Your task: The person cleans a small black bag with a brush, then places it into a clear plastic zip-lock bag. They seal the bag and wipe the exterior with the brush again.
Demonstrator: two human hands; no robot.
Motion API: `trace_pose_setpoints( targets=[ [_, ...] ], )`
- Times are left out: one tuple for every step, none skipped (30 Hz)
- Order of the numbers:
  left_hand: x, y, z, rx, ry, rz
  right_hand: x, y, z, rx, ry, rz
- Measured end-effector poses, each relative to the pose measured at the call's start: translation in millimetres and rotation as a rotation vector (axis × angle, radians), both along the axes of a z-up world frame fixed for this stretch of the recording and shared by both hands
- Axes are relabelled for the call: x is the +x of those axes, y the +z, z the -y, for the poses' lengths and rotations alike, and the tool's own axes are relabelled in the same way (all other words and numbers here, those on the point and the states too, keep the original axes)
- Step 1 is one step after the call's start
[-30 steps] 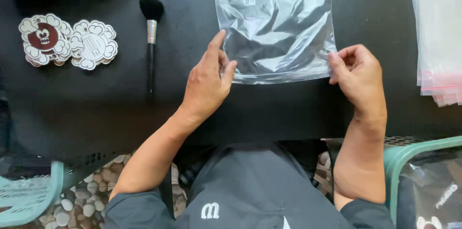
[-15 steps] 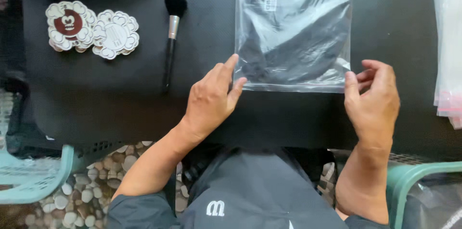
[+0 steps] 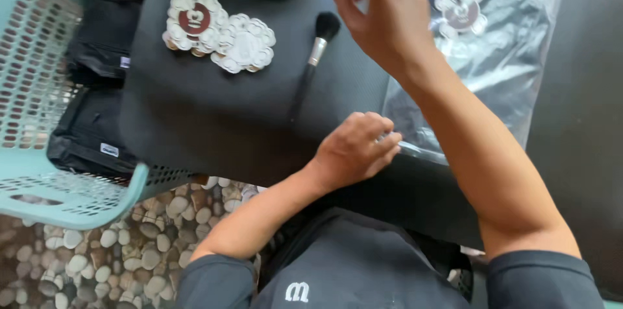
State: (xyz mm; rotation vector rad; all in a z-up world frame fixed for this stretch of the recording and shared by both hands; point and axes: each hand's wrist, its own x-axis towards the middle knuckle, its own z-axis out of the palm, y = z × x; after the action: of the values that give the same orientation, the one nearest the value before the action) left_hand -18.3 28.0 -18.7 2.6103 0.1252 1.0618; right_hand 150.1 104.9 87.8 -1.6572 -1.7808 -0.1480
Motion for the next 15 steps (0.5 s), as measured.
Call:
trace_pose_setpoints(
  targets=[
    [-1.9, 3.9, -0.2, 0.007, 0.011, 0.001, -2.8, -12.4, -26.7, 0.007, 0.011, 0.001],
    [-3.5, 7.6, -0.6, -0.012, 0.010, 0.005, -6.0, -24.6, -53.8, 0.023, -0.025, 0.048],
    [-4.4, 11.2, -0.3, -0.032, 0.006, 0.010, -8.4, -36.7, -80.0, 0.039, -0.065, 0.096],
    [-5.0, 13.6, -1.7, -0.027, 0.014, 0.012, -6.3, -48.8, -100.0, 0.045, -0.057, 0.097],
    [-5.7, 15.6, -2.1, -0.034, 0.009, 0.005, -4.6, -61.6, -119.4, 0.027, -0.066, 0.162],
    [-6.4, 17.4, -2.5, -0.040, 0.005, -0.002, -3.1, -74.4, -138.9, 0.009, -0.074, 0.226],
    [-6.3, 14.5, -3.3, -0.036, 0.010, 0.000, -1.7, -81.5, -149.8, 0.014, -0.069, 0.228],
    [-6.0, 11.6, -3.9, -0.011, 0.010, -0.035, -0.1, -88.5, -160.5, -0.045, -0.134, 0.313],
    [-5.4, 8.9, -3.4, 0.011, 0.010, -0.069, 1.7, -95.7, -170.3, -0.106, -0.199, 0.399],
    [-6.5, 7.6, -3.9, 0.013, 0.015, -0.067, 0.3, -95.5, -176.5, -0.104, -0.194, 0.402],
    [-7.1, 6.1, -4.0, 0.027, 0.020, -0.069, 0.5, -95.3, -181.6, -0.195, -0.220, 0.344],
    [-7.4, 4.4, -3.9, 0.042, 0.024, -0.071, 0.9, -95.3, -186.4, -0.285, -0.245, 0.287],
    [-7.5, 2.6, -4.0, 0.041, 0.025, -0.068, 0.7, -97.8, -189.8, -0.286, -0.245, 0.289],
    [-7.4, 0.6, -4.0, 0.019, 0.011, -0.058, 0.6, -100.3, -193.0, -0.299, -0.270, 0.262],
    [-7.1, -1.3, -3.9, -0.003, -0.004, -0.048, 1.0, -102.8, -195.9, -0.312, -0.296, 0.236]
  ],
)
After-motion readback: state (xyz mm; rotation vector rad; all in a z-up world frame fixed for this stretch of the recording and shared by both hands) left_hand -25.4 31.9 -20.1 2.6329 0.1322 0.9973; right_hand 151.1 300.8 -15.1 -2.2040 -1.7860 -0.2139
